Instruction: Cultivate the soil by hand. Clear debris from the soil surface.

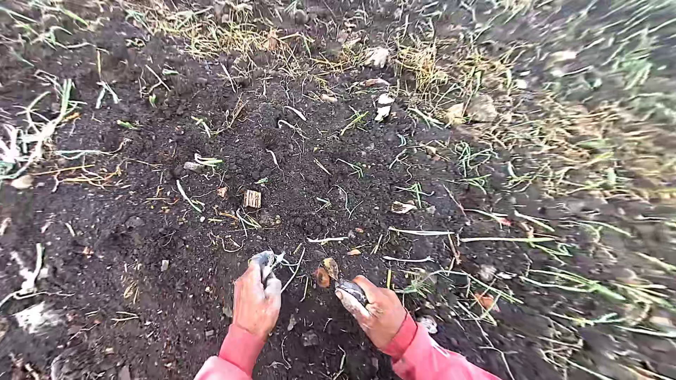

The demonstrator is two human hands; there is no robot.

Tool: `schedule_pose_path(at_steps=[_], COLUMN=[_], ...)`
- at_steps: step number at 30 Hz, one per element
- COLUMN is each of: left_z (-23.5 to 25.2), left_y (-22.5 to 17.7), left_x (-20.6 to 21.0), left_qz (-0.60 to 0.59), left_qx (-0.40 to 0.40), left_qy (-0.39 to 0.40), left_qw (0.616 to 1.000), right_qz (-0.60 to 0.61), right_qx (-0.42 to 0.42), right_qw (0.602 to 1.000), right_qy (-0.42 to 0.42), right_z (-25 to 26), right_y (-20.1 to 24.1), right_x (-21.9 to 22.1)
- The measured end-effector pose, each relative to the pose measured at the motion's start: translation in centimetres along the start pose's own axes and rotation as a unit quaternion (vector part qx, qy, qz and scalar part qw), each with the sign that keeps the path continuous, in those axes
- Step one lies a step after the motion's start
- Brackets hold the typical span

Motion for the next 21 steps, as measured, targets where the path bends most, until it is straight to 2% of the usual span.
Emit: schedule_pose_path(at_steps=[2,4,8,10,13,15,17,19,21], left_z=[-0.1,0.2,-1.2,-0.7,-0.7,-0.8,-0.8,-1.5,-2.0], left_y=[-1.2,-1.9,-1.9,-2.8,-3.0,-2.0,-0.8,0.8,2.0], left_x=[1.5,3.3,4.5,4.3,4.3,3.0,0.2,-1.8,-2.6], left_qz=[0.141,0.244,0.325,0.336,0.354,0.249,0.052,-0.101,-0.161], left_qx=[-0.038,-0.059,-0.073,-0.076,-0.073,-0.07,-0.064,-0.081,-0.089], left_qy=[0.082,0.15,0.156,0.136,0.135,0.105,0.012,-0.033,-0.029], left_qw=[0.986,0.956,0.93,0.929,0.923,0.96,0.997,0.991,0.982], right_qz=[0.011,0.019,0.044,0.068,0.144,0.194,0.239,0.311,0.383], right_qx=[0.025,0.064,0.119,0.1,0.019,-0.035,-0.09,-0.16,-0.247], right_qw=[0.999,0.992,0.971,0.976,0.988,0.98,0.965,0.93,0.88], right_qy=[0.044,0.109,0.204,0.182,0.06,-0.012,-0.067,-0.112,-0.137], right_z=[0.0,0.4,-1.5,-2.1,-3.4,-3.9,-4.2,-4.4,-3.7], right_y=[0.2,0.4,1.0,1.7,2.5,3.3,5.3,8.0,11.3], right_x=[0.1,-0.1,-0.4,-2.3,-5.5,-8.5,-12.7,-16.2,-19.2])
Point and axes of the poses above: each hand's wrist, its own z-axis towards the middle knuckle, its own x-axis out of the palm, y = z × x, the point moved 5 cm from there along z, towards the middle knuckle, and after that the axes turned 2 degrees about x, right-handed, at the moved point
